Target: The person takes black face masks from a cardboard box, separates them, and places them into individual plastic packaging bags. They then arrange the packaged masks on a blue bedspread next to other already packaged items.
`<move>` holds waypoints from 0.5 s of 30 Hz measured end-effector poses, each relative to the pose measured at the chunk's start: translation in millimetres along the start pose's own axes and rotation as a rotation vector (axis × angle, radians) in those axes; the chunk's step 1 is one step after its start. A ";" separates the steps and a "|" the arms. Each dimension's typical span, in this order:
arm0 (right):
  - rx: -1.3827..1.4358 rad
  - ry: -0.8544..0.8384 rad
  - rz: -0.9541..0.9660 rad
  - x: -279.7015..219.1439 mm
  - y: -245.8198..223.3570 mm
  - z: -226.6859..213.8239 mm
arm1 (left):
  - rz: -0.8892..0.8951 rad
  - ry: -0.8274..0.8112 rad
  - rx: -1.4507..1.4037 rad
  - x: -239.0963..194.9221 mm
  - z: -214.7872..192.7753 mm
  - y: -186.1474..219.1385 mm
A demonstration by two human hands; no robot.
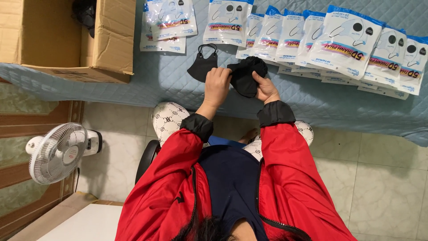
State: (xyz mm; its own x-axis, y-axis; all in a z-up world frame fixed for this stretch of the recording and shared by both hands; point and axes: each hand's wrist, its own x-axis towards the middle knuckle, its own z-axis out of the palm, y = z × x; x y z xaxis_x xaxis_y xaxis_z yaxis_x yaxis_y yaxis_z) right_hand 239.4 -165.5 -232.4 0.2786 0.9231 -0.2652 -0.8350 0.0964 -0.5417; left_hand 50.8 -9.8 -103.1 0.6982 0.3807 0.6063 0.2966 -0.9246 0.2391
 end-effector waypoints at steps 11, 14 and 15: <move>0.024 0.044 -0.030 -21.8 -14.2 69.2 | -0.808 0.018 -1.105 23.0 -61.9 -65.3; 0.023 0.054 -0.033 -15.8 -11.1 51.2 | -0.966 0.070 -1.160 4.7 -45.7 -99.1; 0.013 0.054 -0.046 -9.6 -8.2 34.9 | -1.037 0.050 -1.121 -5.3 -32.8 -113.3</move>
State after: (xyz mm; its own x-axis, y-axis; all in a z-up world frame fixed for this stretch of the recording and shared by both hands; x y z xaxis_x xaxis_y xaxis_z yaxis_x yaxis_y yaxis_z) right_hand 227.1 -162.1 -197.5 0.3415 0.8961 -0.2836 -0.8269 0.1429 -0.5439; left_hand -7.9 92.5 -108.5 0.4708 0.8664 -0.1663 -0.0207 0.1993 0.9797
